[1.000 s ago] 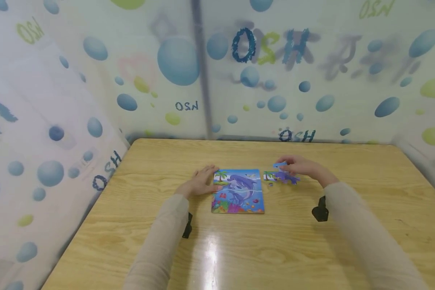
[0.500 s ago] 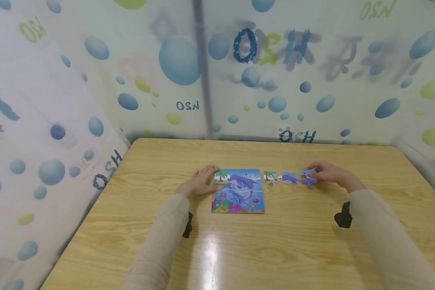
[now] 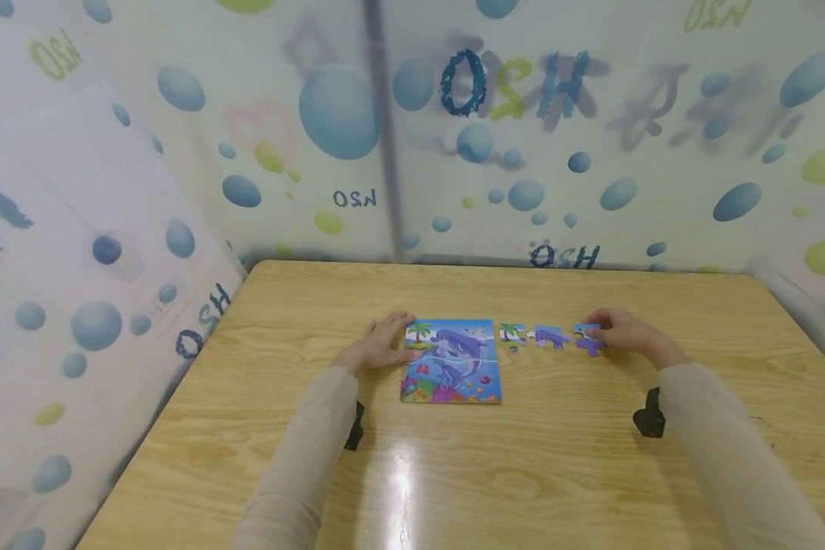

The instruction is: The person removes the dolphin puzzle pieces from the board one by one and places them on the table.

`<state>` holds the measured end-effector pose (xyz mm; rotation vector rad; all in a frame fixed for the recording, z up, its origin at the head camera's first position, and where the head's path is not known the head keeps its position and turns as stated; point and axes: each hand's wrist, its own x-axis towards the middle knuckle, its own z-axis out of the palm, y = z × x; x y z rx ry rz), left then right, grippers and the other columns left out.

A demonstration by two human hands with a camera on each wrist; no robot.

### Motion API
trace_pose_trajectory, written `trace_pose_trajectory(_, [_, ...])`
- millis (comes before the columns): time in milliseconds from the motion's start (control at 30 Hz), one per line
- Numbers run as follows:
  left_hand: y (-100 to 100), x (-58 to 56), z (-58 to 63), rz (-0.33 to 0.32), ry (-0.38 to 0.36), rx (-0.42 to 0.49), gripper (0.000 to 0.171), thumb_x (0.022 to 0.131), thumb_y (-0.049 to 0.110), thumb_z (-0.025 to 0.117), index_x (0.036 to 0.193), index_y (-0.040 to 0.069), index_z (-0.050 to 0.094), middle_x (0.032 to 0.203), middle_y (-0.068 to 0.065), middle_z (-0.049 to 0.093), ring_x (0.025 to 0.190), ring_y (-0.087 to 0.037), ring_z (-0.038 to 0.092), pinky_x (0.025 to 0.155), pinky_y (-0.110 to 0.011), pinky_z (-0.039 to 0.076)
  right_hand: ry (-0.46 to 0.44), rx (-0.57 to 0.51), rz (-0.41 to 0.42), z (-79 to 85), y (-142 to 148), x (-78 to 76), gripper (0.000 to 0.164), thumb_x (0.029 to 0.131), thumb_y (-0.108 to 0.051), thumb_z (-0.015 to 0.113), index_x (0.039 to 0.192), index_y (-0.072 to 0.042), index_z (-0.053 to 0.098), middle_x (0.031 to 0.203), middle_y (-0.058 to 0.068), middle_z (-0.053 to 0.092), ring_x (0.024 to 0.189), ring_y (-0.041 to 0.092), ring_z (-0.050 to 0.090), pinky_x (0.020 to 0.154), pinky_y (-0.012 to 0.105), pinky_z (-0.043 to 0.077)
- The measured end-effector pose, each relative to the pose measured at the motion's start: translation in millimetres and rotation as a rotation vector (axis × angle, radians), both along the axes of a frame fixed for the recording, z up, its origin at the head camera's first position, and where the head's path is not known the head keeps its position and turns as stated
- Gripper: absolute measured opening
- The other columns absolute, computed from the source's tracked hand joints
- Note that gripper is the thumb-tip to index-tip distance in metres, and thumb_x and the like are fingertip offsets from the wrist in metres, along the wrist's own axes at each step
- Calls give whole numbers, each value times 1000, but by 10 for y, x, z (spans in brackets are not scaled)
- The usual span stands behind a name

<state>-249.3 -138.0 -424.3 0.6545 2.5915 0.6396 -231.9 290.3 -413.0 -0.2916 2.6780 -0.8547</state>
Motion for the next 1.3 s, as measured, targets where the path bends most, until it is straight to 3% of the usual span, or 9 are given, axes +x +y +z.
trace_pose_trajectory(133, [-5, 4, -1, 2, 2, 4, 74, 89, 40, 56, 146, 10, 20, 154, -13, 11, 143, -31, 4, 114, -54, -1, 18, -17, -29, -36, -18, 11, 26, 92, -7, 51, 107, 13, 51, 94, 21, 54, 82, 25, 48, 70, 29, 42])
trace_pose_trajectory(333, [-2, 0, 0, -1, -1, 0, 74, 88, 40, 56, 146, 11, 20, 154, -13, 10, 143, -30, 4, 115, -53, -2, 1, -55, -100, -27, -43, 35, 35, 96, -18, 45, 115, 10, 47, 109, 28, 51, 99, 38, 50, 81, 44, 46])
trace_pose_trajectory(467, [-19, -3, -12, -10, -3, -14, 77, 87, 43, 57, 147, 12, 18, 155, -12, 8, 143, -29, 3, 115, -53, -3, 25, -78, -96, 34, -177, 24, 37, 96, -21, 44, 116, 10, 47, 111, 29, 51, 103, 40, 50, 82, 45, 47])
trace_pose_trajectory(733, [-26, 0, -1, -8, -24, -37, 97, 76, 50, 67, 148, 15, 12, 155, -9, 5, 143, -26, -1, 115, -52, -3, 75, -101, 40, 114, -683, -105, 29, 95, -18, 46, 111, 5, 54, 103, 20, 56, 94, 29, 55, 79, 41, 49])
trace_pose_trajectory(1000, [-18, 18, 11, -6, -31, -12, 98, 75, 49, 69, 148, 14, 13, 155, -10, 6, 143, -27, 0, 114, -53, -4, 21, -120, 227, 195, -1275, -144, 26, 94, -17, 49, 110, 2, 56, 101, 16, 60, 91, 25, 58, 79, 38, 50])
trace_pose_trajectory(1300, [1, 22, 6, -11, -24, -11, 97, 76, 49, 68, 148, 14, 13, 155, -10, 6, 143, -27, -1, 114, -53, -4, 16, -80, 340, 178, -1831, -138, 26, 88, -18, 59, 105, 2, 61, 93, 12, 63, 83, 18, 57, 73, 28, 50])
